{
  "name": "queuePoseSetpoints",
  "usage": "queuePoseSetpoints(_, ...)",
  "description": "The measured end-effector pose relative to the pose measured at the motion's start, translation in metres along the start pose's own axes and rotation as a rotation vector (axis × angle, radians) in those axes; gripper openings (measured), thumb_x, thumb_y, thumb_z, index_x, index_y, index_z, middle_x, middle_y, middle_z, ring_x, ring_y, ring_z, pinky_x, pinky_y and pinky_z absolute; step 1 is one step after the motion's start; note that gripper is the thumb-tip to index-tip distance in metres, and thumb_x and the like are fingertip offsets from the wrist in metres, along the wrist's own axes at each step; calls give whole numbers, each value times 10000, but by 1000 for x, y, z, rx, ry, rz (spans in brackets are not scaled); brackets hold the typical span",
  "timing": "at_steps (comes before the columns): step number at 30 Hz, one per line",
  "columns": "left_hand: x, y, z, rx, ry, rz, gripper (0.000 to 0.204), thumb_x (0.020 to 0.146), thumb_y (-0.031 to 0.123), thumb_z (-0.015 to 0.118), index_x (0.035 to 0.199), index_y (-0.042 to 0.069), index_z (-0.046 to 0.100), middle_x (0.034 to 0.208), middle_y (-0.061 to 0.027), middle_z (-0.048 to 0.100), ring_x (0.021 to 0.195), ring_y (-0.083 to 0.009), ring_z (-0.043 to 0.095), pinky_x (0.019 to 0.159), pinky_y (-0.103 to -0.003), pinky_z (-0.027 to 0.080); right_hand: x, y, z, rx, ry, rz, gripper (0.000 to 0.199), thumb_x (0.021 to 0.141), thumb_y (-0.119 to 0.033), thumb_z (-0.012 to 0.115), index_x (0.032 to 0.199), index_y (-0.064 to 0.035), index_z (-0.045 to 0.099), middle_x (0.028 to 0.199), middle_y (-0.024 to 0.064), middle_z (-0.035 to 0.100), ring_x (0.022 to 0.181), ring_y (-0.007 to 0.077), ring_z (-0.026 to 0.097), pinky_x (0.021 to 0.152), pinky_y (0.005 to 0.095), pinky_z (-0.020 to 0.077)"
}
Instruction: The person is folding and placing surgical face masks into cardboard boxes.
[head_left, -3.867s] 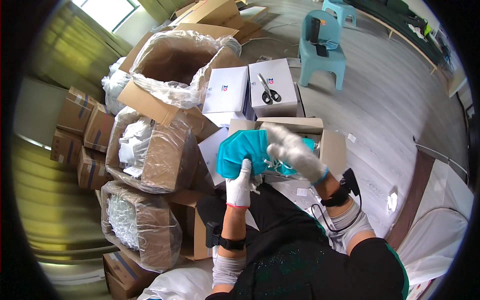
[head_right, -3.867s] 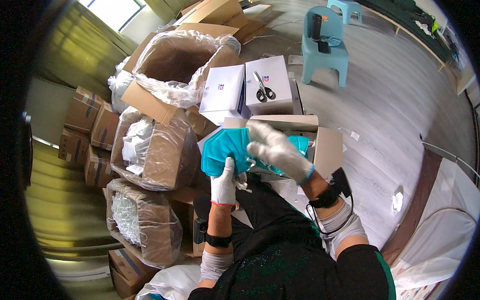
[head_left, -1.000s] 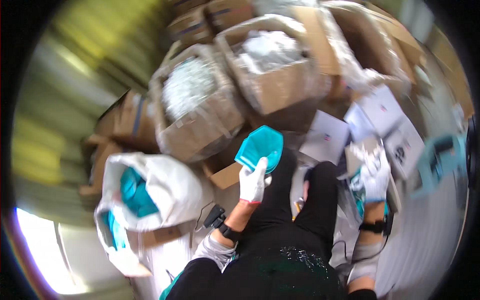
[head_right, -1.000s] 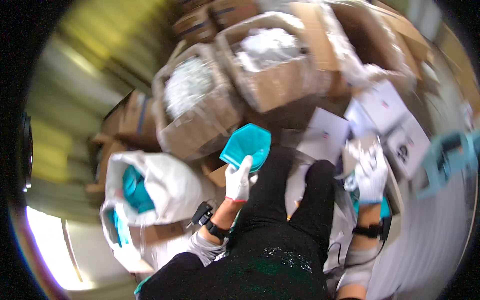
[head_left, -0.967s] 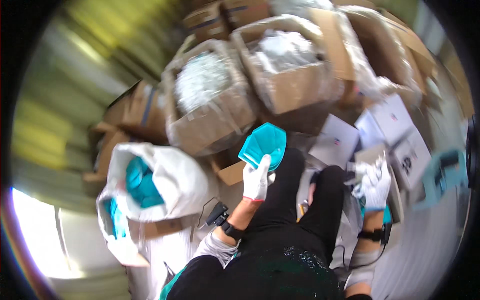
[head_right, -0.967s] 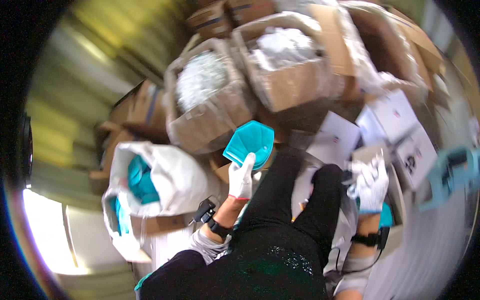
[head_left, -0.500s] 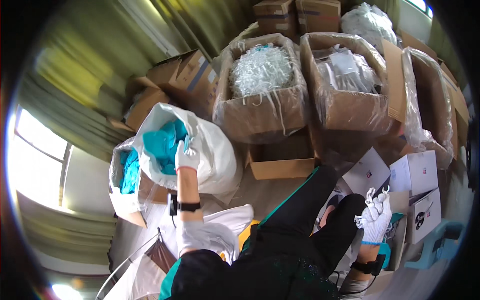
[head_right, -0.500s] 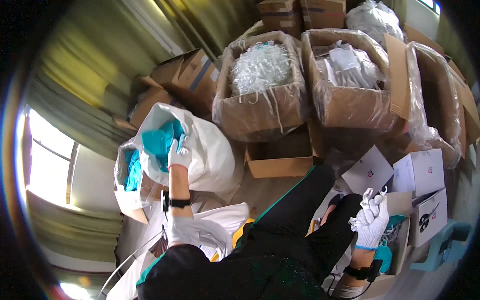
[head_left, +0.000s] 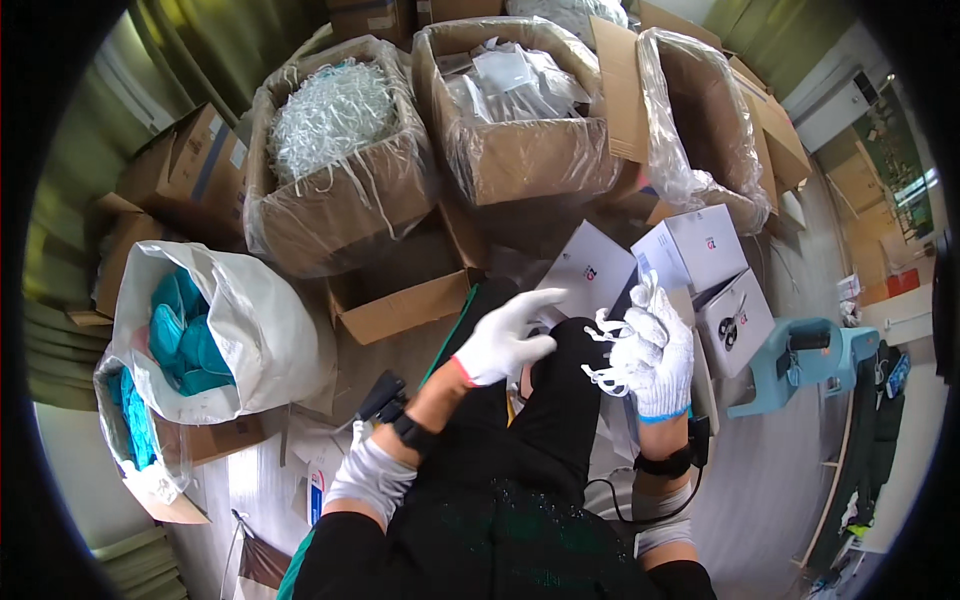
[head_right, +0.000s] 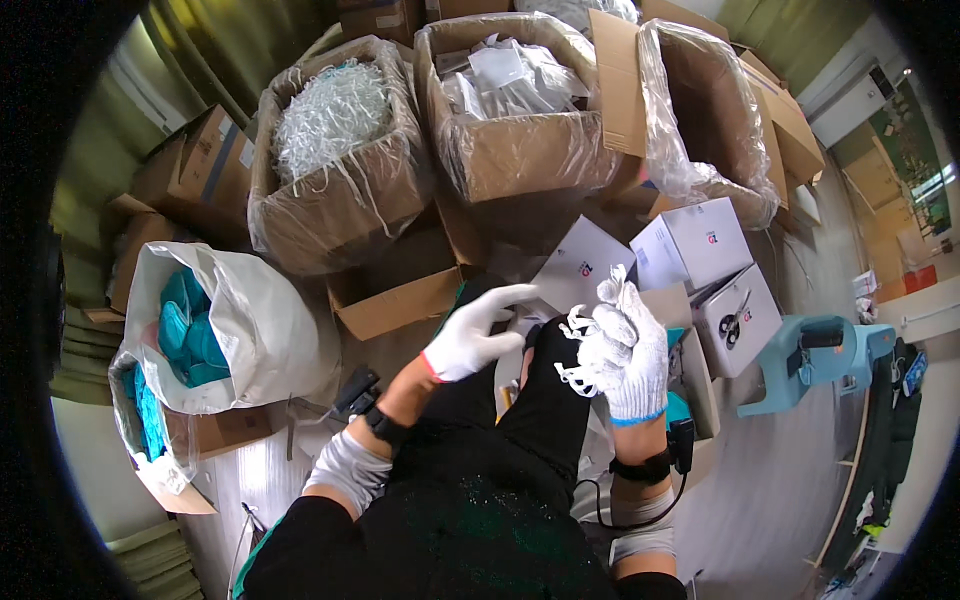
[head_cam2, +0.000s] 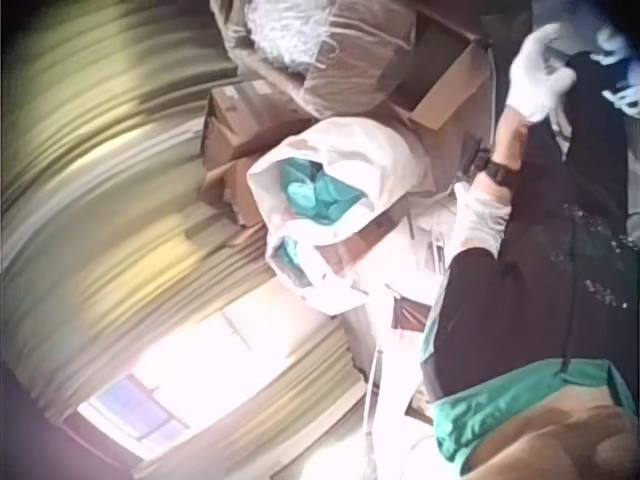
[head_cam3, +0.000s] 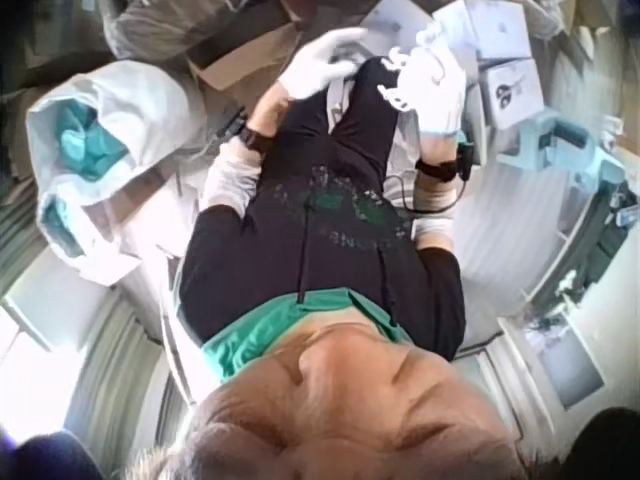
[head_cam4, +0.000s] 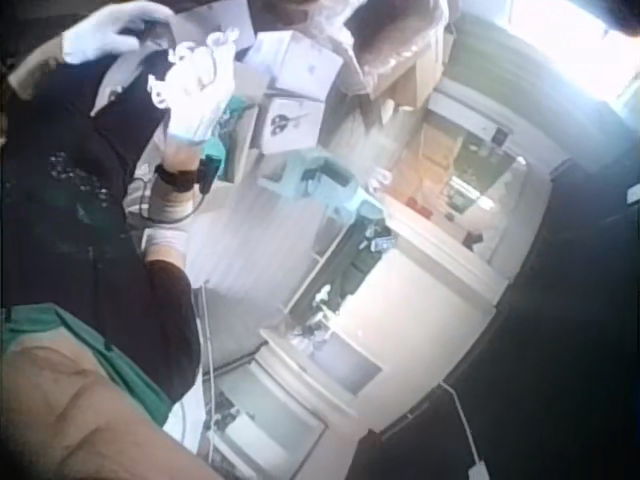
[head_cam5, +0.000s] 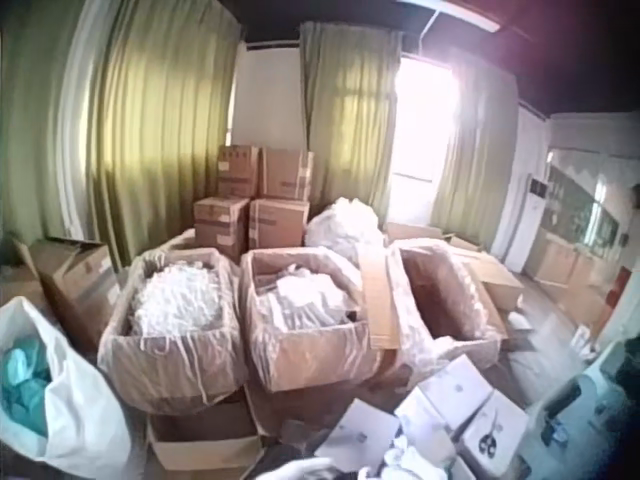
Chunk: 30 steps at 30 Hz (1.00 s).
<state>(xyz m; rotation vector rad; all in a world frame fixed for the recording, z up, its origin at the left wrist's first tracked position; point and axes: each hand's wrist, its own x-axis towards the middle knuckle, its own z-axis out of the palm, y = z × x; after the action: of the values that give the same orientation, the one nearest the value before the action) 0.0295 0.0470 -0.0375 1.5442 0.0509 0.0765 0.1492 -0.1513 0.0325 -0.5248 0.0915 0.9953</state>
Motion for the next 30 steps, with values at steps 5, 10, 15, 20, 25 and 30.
queuePoseSetpoints(5, 28, -8, 47, 19, -172, 122, 820, 762, 72, 706, 1482, 36, 314, 1416, -149, 460, 1282, -216, 471, 1085, -344, 372, -7, -1, -1, -20, 4, -43, 284, 1060, -293, 393, 1005, -78, 570, 537, -74, 314, 362, 48, 256, 320, 222, 259)
queuePoseSetpoints(10, 23, -12, 58, -189, -364, -174, 439, 870, 60, 630, 1290, -3, 518, 1091, -43, 610, 1027, -102, 553, 946, -262, 431, -16, -7, -17, -17, 27, -101, 265, 1060, -282, 398, 994, -75, 549, 538, -75, 334, 371, 47, 280, 340, 216, 290)
queuePoseSetpoints(15, 8, -14, 71, -22, -169, -50, 274, 929, 57, 552, 1197, -2, 562, 900, -5, 596, 844, -70, 553, 805, -245, 464, -20, -10, -24, -1, 79, -140, 249, 1060, -270, 396, 966, -85, 534, 542, -77, 349, 370, 47, 303, 341, 216, 306)
queuePoseSetpoints(20, 2, -11, 66, 141, -235, -126, 206, 1001, 180, 480, 1023, 17, 604, 710, 32, 512, 621, -57, 463, 596, -233, 412, -23, -17, -35, 100, 85, -143, 250, 1060, -245, 392, 937, -85, 539, 537, -61, 345, 382, 49, 306, 355, 217, 291)
queuePoseSetpoints(25, -8, -3, 64, -209, -392, -344, 340, 1037, 306, 439, 838, 66, 576, 643, 40, 474, 562, -53, 444, 516, -217, 359, -14, -27, -70, 155, 216, -327, 271, 1045, -213, 421, 825, -117, 547, 498, -88, 296, 363, 39, 268, 355, 212, 267)
queuePoseSetpoints(30, -8, 22, 57, -336, -395, -408, 326, 1024, 293, 447, 812, 68, 551, 636, 38, 473, 516, -51, 426, 472, -210, 330, -9, 24, -75, -873, 252, -555, 201, 976, -157, 505, 914, -28, 646, 720, -16, 521, 535, 36, 437, 465, 200, 346)
